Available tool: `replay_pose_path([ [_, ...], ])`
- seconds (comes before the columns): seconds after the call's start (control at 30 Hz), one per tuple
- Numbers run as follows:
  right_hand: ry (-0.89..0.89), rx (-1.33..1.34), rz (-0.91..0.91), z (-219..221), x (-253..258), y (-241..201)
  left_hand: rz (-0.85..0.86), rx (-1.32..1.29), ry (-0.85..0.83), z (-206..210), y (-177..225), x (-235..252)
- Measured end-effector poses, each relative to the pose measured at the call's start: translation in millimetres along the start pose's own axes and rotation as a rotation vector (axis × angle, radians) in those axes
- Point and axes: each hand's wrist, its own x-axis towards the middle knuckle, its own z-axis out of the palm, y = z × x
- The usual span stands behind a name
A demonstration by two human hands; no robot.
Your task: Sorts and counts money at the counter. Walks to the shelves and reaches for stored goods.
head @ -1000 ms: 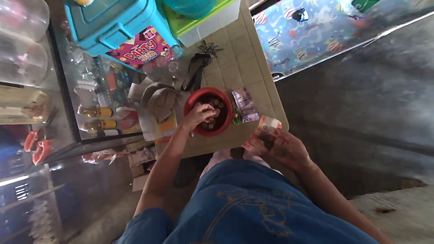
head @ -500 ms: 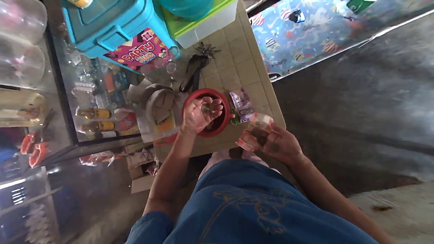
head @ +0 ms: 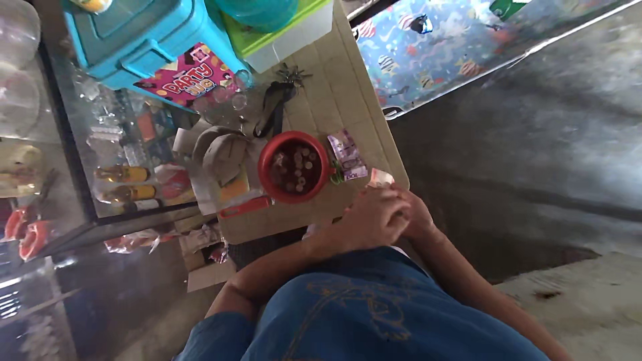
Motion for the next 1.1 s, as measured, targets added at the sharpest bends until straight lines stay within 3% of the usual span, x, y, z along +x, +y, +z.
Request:
replay_pose_path([
  [0.13, 0.171, -0.069, 0.108, -13, -10, -5, -0.022, 0.089, 0.078, 2, -5, 3],
  [0.37, 0.264, -0.124, 0.096, -59, -20, -10, -0.478, 0.495, 0.086, 11, -67, 45],
  [0.53, 0.239, -0.154, 0.051, -77, -19, -13, -0.500, 0.584, 0.147, 25, -92, 69],
  [0.6, 0.222, -0.162, 0.048, -78, -20, -15, -0.411, 0.597, 0.195, 24, -102, 70],
  [0.7, 0.177, -0.175, 0.050, -85, -18, -17, -0.279, 0.510, 0.175, 22, -101, 62],
  [0.8, 0.118, -0.243, 0.099, -100, -10, -17, -0.301, 0.368, 0.112, 24, -75, 45],
  [0.93, 0.010, -0.469, 0.215, -108, 5, -14, -0.345, 0.149, 0.258, 38, -50, -6],
  [1.1, -0.060, -0.752, 0.372, -78, 11, 2, -0.488, -0.122, 0.450, 68, -61, -80],
])
